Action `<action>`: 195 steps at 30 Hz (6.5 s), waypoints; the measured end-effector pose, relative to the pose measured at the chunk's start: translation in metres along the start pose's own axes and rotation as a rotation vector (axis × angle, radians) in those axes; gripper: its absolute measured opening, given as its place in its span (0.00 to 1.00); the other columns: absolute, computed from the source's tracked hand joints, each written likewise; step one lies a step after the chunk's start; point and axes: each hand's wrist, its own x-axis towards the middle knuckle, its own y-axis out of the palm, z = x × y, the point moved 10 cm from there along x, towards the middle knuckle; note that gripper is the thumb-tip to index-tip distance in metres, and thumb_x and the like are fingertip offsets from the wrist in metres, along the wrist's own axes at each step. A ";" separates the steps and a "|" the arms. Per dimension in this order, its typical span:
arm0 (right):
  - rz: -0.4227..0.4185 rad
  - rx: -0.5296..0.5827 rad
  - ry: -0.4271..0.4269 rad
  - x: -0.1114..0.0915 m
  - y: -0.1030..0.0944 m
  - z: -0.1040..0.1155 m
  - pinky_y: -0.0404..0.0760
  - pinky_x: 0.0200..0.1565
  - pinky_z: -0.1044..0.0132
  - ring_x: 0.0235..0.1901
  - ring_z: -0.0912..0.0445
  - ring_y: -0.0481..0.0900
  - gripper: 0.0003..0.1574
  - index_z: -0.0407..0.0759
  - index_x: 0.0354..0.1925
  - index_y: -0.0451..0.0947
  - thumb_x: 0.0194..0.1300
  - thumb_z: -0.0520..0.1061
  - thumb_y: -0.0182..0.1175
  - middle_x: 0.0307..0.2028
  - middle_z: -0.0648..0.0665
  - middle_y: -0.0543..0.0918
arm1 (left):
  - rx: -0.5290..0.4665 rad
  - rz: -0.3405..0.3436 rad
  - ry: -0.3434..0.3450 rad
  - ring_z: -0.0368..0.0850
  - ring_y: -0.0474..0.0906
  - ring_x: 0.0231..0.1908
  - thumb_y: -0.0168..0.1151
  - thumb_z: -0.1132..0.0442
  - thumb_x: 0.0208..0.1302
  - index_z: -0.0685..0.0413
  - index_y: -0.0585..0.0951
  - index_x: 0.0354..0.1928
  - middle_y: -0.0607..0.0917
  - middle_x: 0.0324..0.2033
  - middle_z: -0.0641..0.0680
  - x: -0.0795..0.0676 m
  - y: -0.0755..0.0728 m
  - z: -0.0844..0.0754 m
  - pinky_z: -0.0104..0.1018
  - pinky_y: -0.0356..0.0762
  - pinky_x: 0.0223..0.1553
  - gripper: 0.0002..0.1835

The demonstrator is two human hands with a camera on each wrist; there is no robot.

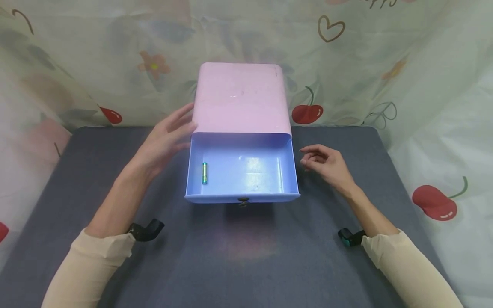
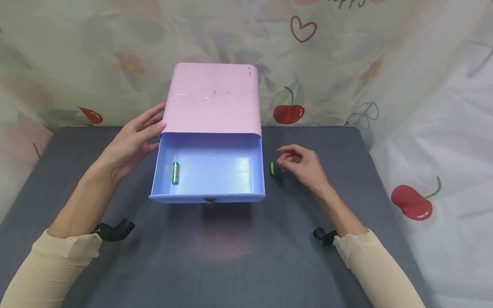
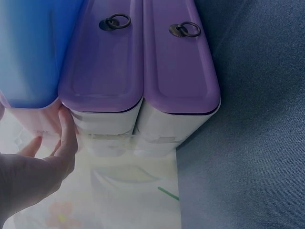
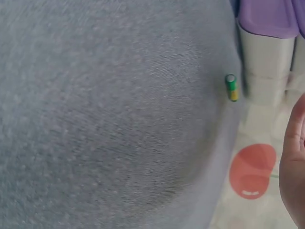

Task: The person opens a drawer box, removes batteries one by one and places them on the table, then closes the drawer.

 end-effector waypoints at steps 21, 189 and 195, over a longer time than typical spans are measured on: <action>0.023 0.050 -0.206 -0.006 -0.006 0.040 0.82 0.33 0.69 0.28 0.53 0.80 0.14 0.31 0.49 0.81 0.64 0.29 0.64 0.34 0.36 0.83 | 0.012 0.000 -0.014 0.50 0.57 0.72 0.64 0.49 0.67 0.34 0.59 0.76 0.58 0.75 0.50 0.000 0.000 -0.001 0.62 0.56 0.68 0.38; 0.554 -0.676 -0.246 0.037 0.208 0.155 0.75 0.35 0.72 0.27 0.66 0.77 0.24 0.47 0.49 0.79 0.56 0.54 0.72 0.25 0.58 0.81 | -0.035 -0.009 -0.032 0.52 0.58 0.72 0.64 0.54 0.69 0.38 0.60 0.76 0.59 0.75 0.52 -0.006 0.002 -0.005 0.63 0.56 0.68 0.37; 0.549 -0.566 -0.245 0.035 0.202 0.155 0.76 0.36 0.72 0.27 0.67 0.77 0.22 0.48 0.45 0.80 0.55 0.53 0.73 0.25 0.59 0.82 | -0.029 -0.005 -0.034 0.51 0.59 0.71 0.64 0.53 0.68 0.37 0.60 0.76 0.59 0.75 0.51 -0.006 0.003 -0.003 0.62 0.57 0.67 0.37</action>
